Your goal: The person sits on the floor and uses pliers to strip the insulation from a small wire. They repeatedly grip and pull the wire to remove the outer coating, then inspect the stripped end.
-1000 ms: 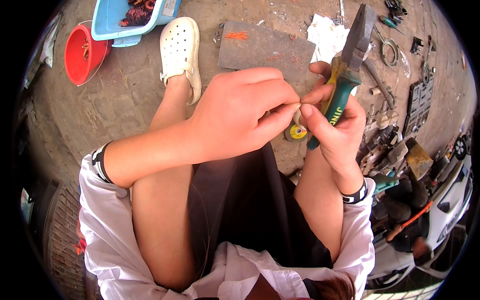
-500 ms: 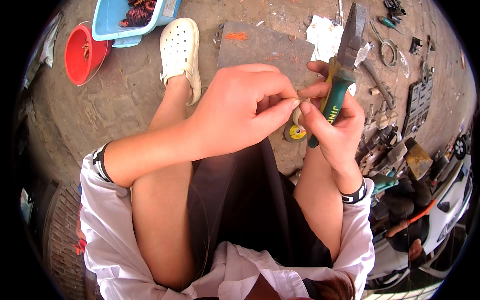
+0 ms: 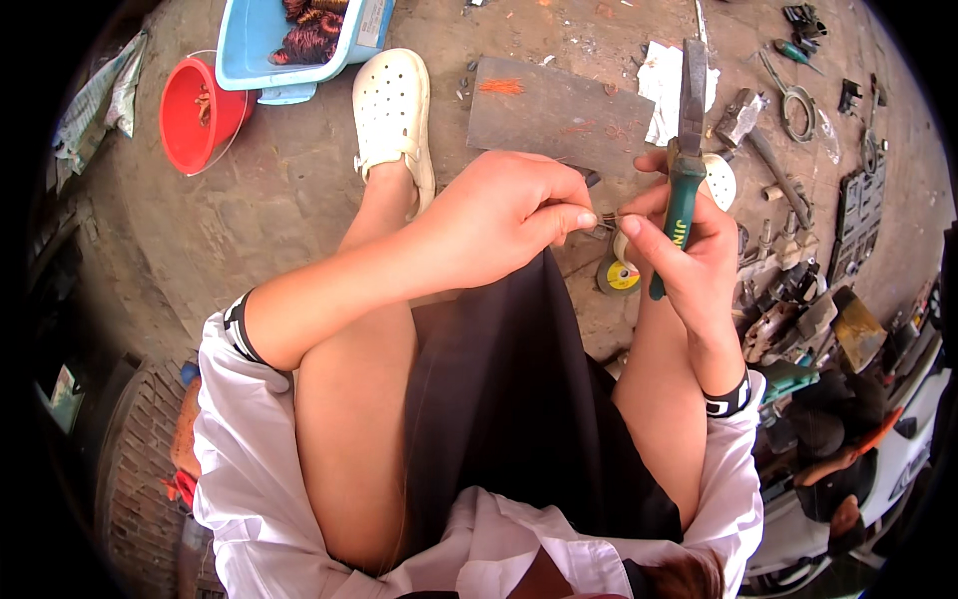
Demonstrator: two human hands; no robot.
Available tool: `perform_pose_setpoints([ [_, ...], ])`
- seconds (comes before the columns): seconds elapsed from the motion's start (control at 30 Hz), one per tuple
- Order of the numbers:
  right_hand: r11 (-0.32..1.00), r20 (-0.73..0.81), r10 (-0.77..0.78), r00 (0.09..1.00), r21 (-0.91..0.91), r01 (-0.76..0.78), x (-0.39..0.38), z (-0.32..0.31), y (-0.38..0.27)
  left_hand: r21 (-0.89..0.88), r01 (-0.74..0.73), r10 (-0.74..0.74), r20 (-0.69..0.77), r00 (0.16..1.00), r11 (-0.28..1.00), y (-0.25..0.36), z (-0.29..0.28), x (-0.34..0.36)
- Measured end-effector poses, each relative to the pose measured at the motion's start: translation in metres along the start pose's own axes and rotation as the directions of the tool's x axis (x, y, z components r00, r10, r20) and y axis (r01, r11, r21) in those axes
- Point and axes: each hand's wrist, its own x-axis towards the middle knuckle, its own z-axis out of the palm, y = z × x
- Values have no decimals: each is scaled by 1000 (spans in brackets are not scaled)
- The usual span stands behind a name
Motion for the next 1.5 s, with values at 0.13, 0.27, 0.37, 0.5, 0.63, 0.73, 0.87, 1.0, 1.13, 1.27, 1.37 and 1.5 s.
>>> perform_pose_setpoints([
  [0.13, 995, 5, 80, 997, 54, -80, 2, 2, -1, 122, -143, 150, -53, 987, 982, -4, 1, 0],
  [0.27, 986, -25, 127, 992, 110, -124, 3, 4, 2, 198, -191, 217, -121, 969, 962, -7, 2, 4],
  [0.37, 982, -43, 130, 991, 141, -123, 5, 5, 5, 239, -160, 201, -160, 966, 958, 1, -1, 3],
  [0.5, 978, -29, 142, 990, 161, -135, 4, 6, 7, 148, -165, 195, -226, 954, 975, 2, -5, 3],
  [0.63, 993, -62, 89, 994, 84, -84, 6, 2, 6, 241, -157, 226, -292, 929, 958, -13, -12, 11],
  [0.73, 998, -121, 60, 991, -16, -62, 7, -7, 7, 347, -79, 227, -411, 883, 935, -55, -34, 27],
  [0.87, 992, -177, 117, 977, -31, -125, 2, -18, 15, 555, 23, 293, -473, 831, 832, -108, -54, 43],
  [1.0, 987, -204, 155, 967, -17, -162, -1, -25, 19, 657, 60, 319, -443, 838, 752, -129, -57, 58],
  [1.13, 993, -207, 117, 971, -2, -120, 1, -21, 19, 679, 98, 295, -438, 850, 727, -133, -55, 60],
  [1.27, 989, -217, 139, 966, -18, -146, 0, -23, 18, 661, 129, 259, -456, 852, 739, -138, -56, 58],
  [1.37, 980, -250, 194, 949, 101, -174, -3, -35, 28, 691, 99, 272, -407, 872, 717, -133, -53, 57],
  [1.5, 996, -372, 79, 925, -12, -90, -8, -52, 52, 772, -73, 422, -263, 867, 631, -125, -50, 58],
])
